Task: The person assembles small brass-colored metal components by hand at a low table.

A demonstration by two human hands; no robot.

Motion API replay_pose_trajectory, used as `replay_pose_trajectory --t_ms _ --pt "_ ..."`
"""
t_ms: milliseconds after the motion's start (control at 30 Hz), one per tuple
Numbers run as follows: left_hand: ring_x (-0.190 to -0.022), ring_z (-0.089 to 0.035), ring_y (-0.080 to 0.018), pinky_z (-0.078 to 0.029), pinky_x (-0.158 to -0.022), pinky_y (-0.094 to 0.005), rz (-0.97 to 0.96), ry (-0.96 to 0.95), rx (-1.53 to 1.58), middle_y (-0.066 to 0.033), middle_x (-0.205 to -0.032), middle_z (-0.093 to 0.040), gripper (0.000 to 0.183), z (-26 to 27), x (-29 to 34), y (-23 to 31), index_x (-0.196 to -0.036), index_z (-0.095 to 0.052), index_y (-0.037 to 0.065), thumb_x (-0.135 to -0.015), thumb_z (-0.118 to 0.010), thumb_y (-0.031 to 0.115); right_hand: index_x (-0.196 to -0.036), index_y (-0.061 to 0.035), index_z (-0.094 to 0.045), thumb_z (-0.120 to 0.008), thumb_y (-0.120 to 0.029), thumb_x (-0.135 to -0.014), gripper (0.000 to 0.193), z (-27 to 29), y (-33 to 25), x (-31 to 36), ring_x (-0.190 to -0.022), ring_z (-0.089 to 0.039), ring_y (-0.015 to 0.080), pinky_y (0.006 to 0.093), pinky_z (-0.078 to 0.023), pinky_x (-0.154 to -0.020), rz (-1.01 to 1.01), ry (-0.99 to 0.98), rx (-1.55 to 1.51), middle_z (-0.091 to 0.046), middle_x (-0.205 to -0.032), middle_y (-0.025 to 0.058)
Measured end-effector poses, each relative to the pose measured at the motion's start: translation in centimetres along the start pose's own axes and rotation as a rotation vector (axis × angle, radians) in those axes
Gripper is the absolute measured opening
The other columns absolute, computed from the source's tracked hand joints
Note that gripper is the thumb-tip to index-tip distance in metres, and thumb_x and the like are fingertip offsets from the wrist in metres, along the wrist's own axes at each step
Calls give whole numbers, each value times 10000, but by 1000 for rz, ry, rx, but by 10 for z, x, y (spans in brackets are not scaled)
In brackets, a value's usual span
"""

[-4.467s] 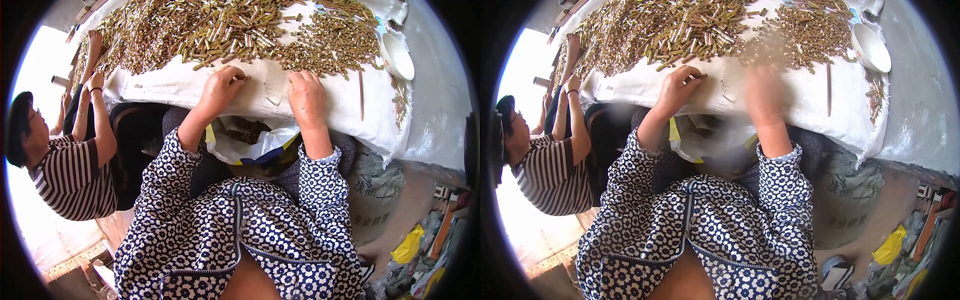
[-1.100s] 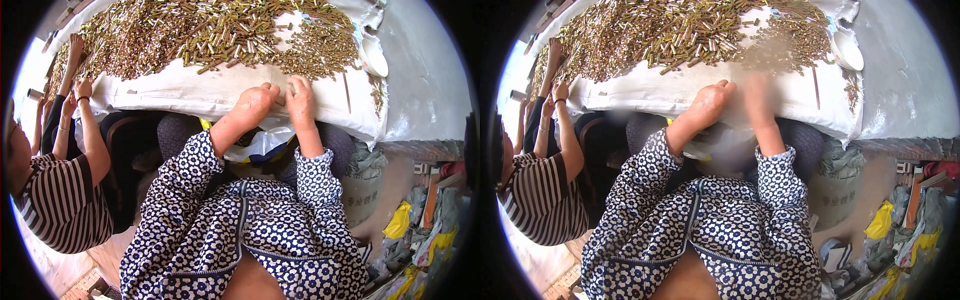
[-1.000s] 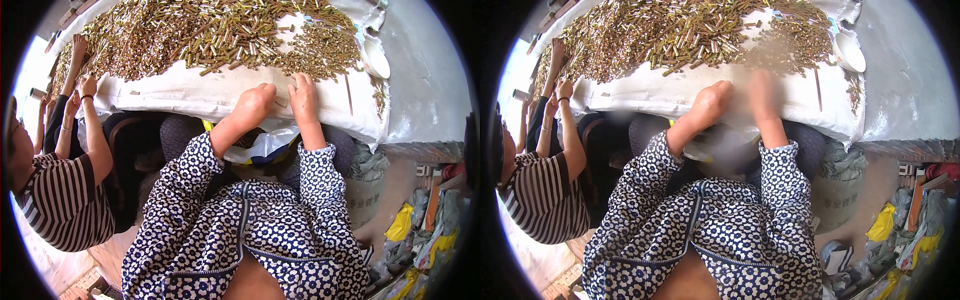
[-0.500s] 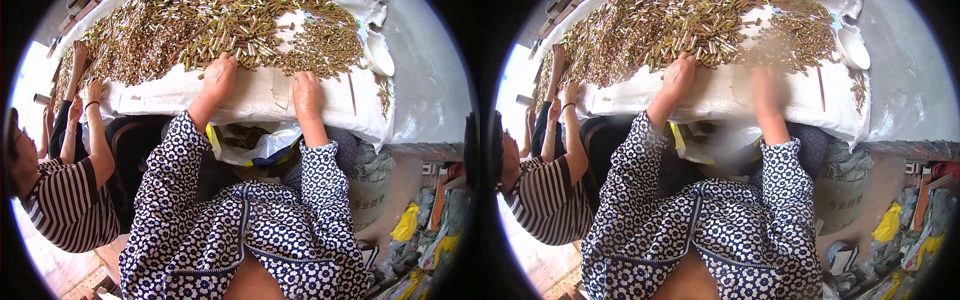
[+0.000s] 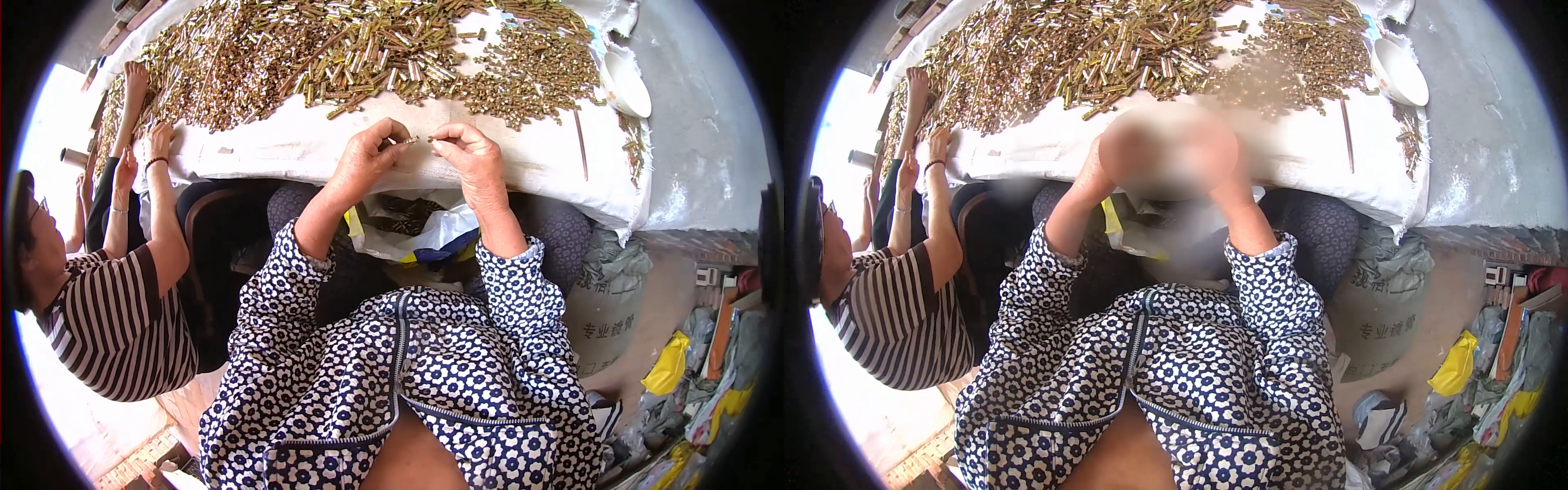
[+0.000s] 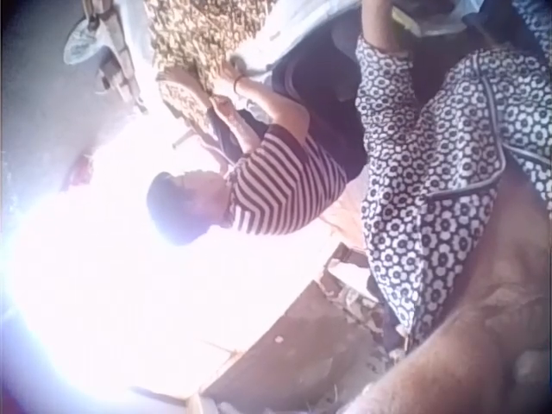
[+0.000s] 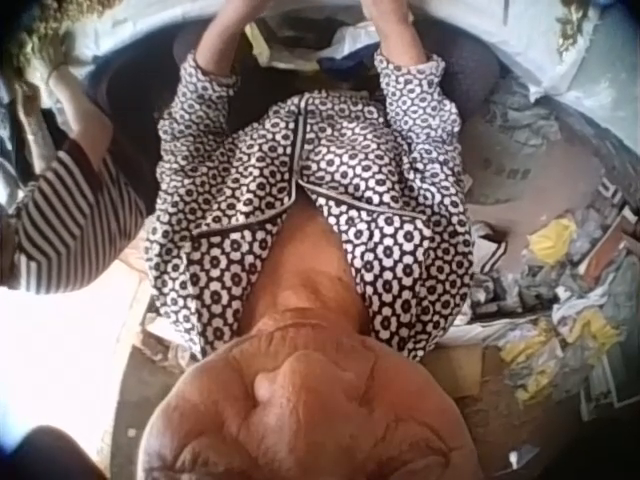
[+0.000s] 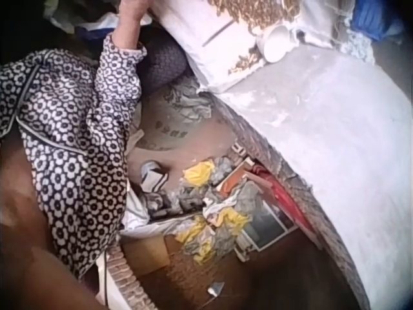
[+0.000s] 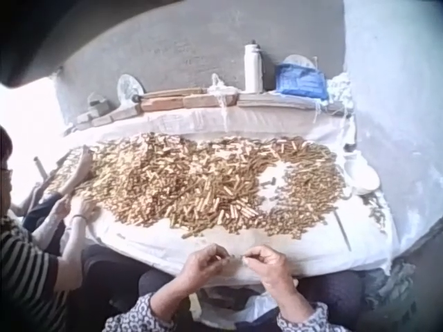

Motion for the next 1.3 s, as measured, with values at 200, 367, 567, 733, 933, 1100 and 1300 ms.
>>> replay_pose_trajectory --t_ms 200,367,567,733,933,1100,1300 --pt "-660 -526 -77 -458 -604 -228 21 -11 66 -5 -768 -579 88 -6 5 3 -962 -574 6 -877 -590 22 -960 3 -646 -642 -8 -828 133 -8 10 5 -783 -599 97 226 -492 -764 -31 -48 -129 -644 -879 30" --pt "-623 -478 -37 -400 -547 -181 78 15 304 21 -744 -554 85 -4 10 -13 -971 -593 29 -895 -606 64 -978 12 -646 -632 -11 -839 141 -13 11 6 -791 -613 105 231 -505 -769 -59 -64 -187 -648 -896 40" --pt "-586 -470 -37 -388 -521 -171 15 65 419 20 -724 -558 99 -3 11 -14 -972 -607 34 -888 -624 82 -987 19 -644 -629 -17 -846 147 -15 7 8 -804 -625 115 247 -524 -767 -38 -67 -266 -649 -907 46" --pt "-608 -514 -51 -419 -521 -179 -30 87 457 -11 -732 -591 99 -3 12 -10 -964 -606 11 -893 -614 80 -970 20 -637 -609 -33 -854 131 -16 2 14 -814 -614 117 250 -502 -774 -45 -53 -245 -640 -905 46" --pt "-637 -545 -55 -436 -516 -182 -17 117 503 -22 -751 -608 90 -6 9 -7 -958 -604 4 -909 -590 78 -936 7 -635 -611 -9 -847 94 -15 -20 14 -812 -570 89 222 -463 -741 186 -25 21 -615 -900 12" --pt "-635 -589 -125 -467 -527 -247 -22 92 246 -44 -752 -616 57 -14 0 -12 -933 -601 21 -896 -573 54 -891 -23 -620 -609 2 -802 93 -10 -17 14 -869 -590 173 282 -469 -772 181 -11 173 -612 -877 69" --pt "-748 -617 -359 -490 -631 -405 -389 -99 -596 -174 -827 -598 94 -48 4 35 -858 -543 27 -766 -550 12 -847 -63 -603 -622 16 -706 163 -1 -25 13 -863 -608 270 346 -502 -756 375 33 858 -624 -911 84"
Point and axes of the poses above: each hand's wrist, its own x-axis away from the middle knuckle, its own z-axis out of the back of the hand, y = z × x, the point moved 10 cm from there along -x, towards the middle knuckle
